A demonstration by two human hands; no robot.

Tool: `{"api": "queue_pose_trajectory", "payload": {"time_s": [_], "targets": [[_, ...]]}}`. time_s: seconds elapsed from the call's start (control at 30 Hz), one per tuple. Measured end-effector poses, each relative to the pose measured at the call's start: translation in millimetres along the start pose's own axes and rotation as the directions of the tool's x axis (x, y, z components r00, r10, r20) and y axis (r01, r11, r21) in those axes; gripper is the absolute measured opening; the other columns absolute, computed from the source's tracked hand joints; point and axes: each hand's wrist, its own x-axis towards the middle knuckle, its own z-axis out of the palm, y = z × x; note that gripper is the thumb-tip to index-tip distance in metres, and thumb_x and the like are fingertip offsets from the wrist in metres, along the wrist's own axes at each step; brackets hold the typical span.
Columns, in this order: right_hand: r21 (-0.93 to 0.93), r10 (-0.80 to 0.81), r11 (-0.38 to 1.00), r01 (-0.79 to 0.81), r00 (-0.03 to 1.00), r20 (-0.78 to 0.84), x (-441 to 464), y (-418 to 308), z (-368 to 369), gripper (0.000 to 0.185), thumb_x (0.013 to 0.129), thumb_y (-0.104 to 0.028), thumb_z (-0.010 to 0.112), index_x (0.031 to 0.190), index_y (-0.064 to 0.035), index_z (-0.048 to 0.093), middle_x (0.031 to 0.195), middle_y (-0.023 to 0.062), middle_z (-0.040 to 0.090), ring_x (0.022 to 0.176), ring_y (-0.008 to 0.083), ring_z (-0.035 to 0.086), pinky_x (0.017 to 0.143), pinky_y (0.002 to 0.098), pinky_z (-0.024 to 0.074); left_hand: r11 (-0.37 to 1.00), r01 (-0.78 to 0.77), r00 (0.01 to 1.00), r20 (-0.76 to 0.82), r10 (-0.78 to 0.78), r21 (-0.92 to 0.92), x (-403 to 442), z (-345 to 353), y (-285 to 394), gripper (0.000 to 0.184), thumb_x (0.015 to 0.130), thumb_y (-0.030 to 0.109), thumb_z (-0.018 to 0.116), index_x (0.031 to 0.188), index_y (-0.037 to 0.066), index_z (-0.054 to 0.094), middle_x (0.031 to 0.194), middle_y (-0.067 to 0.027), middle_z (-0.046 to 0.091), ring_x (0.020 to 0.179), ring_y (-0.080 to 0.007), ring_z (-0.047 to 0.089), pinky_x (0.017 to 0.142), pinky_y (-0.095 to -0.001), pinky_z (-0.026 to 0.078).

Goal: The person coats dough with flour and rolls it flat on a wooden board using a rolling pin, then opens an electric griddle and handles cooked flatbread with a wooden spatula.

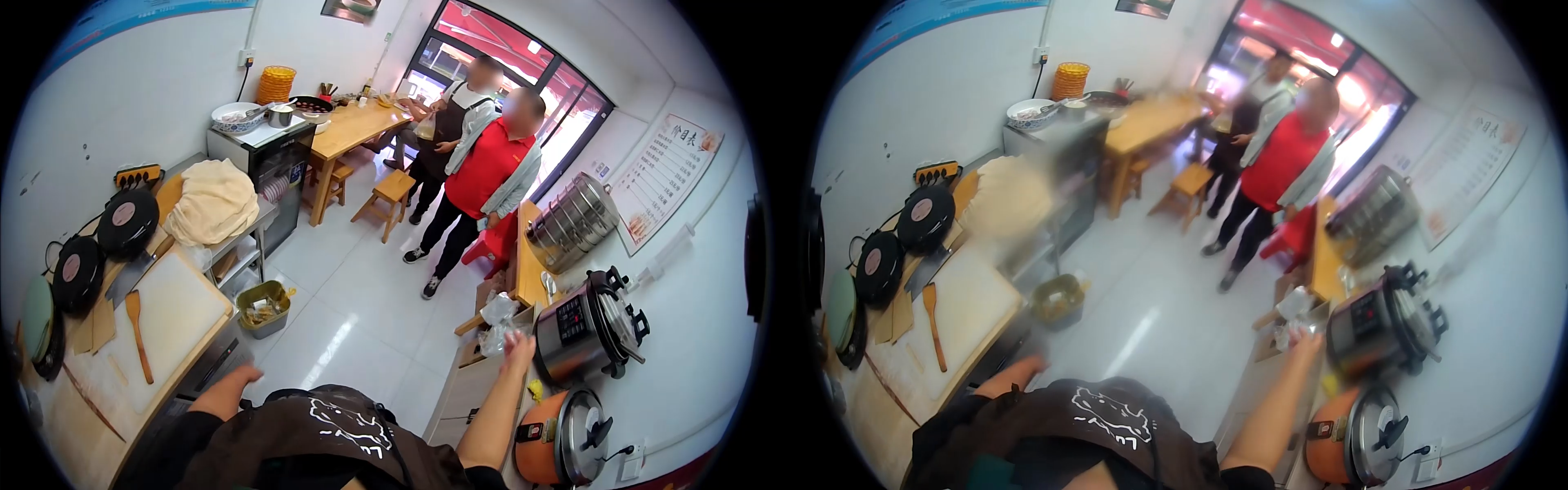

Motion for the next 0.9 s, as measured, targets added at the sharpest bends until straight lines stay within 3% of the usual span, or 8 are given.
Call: {"api": "queue_pose_trajectory", "payload": {"time_s": [0.1,0.17,0.33,0.37,0.43,0.5,0.67,0.9], "targets": [[-0.072,0.175,0.981,-0.178,0.983,-0.047,-12.7,61.2,-51.8,0.072,0.100,-0.012,0.052,0.161,-0.0105,0.015,0.115,0.0109,0.065,0.082,0.0222,0.072,0.057,0.0260,0.0515,0.839,-0.458,0.745,-0.389,0.542,0.294,28.4,-73.4,197.2,0.107,0.087,0.034,0.070,0.164,0.023,-0.004,0.139,-0.0300,0.058,0.129,-0.0423,0.057,0.109,-0.0441,0.045],[-0.111,0.290,0.951,-0.288,0.957,0.001,-26.2,108.4,-96.6,0.072,0.101,-0.011,0.049,0.161,-0.0141,0.012,0.108,0.0096,0.064,0.074,0.0208,0.070,0.055,0.0271,0.0512,0.846,-0.498,0.833,-0.169,0.528,0.190,-56.8,-159.9,374.9,0.100,0.091,0.035,0.063,0.164,0.025,-0.004,0.123,-0.0237,0.069,0.115,-0.0417,0.064,0.112,-0.0593,0.034],[-0.506,0.501,0.737,-0.448,0.865,-0.036,-18.4,268.1,-226.3,0.047,0.096,-0.008,0.051,0.140,-0.0075,0.037,0.091,0.0126,0.061,0.065,0.0292,0.067,0.053,0.0415,0.0537,0.505,-0.863,0.452,-0.404,0.795,0.030,-168.2,-217.4,596.5,0.090,0.090,0.026,0.062,0.163,0.023,0.010,0.104,-0.0135,0.074,0.099,-0.0384,0.069,0.104,-0.0581,0.039],[-0.714,0.566,0.594,-0.372,0.823,0.042,-45.5,257.4,-222.0,0.043,0.095,-0.015,0.056,0.136,-0.0066,0.045,0.103,0.0143,0.062,0.081,0.0304,0.064,0.066,0.0425,0.0519,0.489,-0.872,0.434,-0.412,0.801,0.034,-170.3,-211.0,609.3,0.085,0.089,0.023,0.062,0.161,0.021,0.016,0.107,-0.0137,0.073,0.102,-0.0380,0.069,0.103,-0.0576,0.040],[-0.835,0.766,0.080,0.545,0.503,0.401,-82.4,226.9,-211.0,0.042,0.093,-0.030,0.066,0.127,-0.0049,0.063,0.125,0.0177,0.062,0.112,0.0329,0.060,0.093,0.0444,0.0484,0.461,-0.886,0.402,-0.413,0.817,0.048,-163.3,-182.7,621.5,0.076,0.088,0.015,0.061,0.157,0.019,0.029,0.114,-0.0141,0.071,0.107,-0.0372,0.068,0.101,-0.0564,0.042],[-0.703,0.816,0.056,0.709,0.373,0.442,-116.2,211.1,-212.8,0.044,0.092,-0.036,0.070,0.122,-0.0039,0.071,0.136,0.0195,0.062,0.127,0.0343,0.057,0.106,0.0453,0.0468,0.407,-0.890,0.246,-0.533,0.809,0.206,-105.5,-111.5,593.3,0.063,0.087,0.005,0.058,0.147,0.016,0.041,0.126,-0.0139,0.066,0.117,-0.0358,0.063,0.097,-0.0575,0.043],[-0.928,0.731,0.200,0.315,0.582,0.355,-153.2,186.2,-224.9,0.043,0.093,-0.035,0.068,0.122,-0.0034,0.071,0.133,0.0196,0.063,0.124,0.0352,0.059,0.105,0.0453,0.0478,0.816,-0.343,0.937,0.110,0.331,0.465,40.6,46.8,341.2,0.039,0.087,0.011,0.061,0.126,0.009,0.067,0.129,-0.0165,0.067,0.123,-0.0345,0.063,0.102,-0.0543,0.048],[-0.906,0.641,0.277,0.321,0.640,0.423,-162.9,175.7,-210.7,0.041,0.095,-0.033,0.065,0.121,-0.0026,0.070,0.129,0.0197,0.066,0.120,0.0366,0.061,0.102,0.0453,0.0493,0.863,-0.085,0.963,0.263,-0.057,0.498,18.0,7.5,-13.5,0.020,0.085,0.010,0.069,0.102,0.004,0.078,0.117,-0.0172,0.074,0.109,-0.0298,0.072,0.088,-0.0421,0.058]]}}
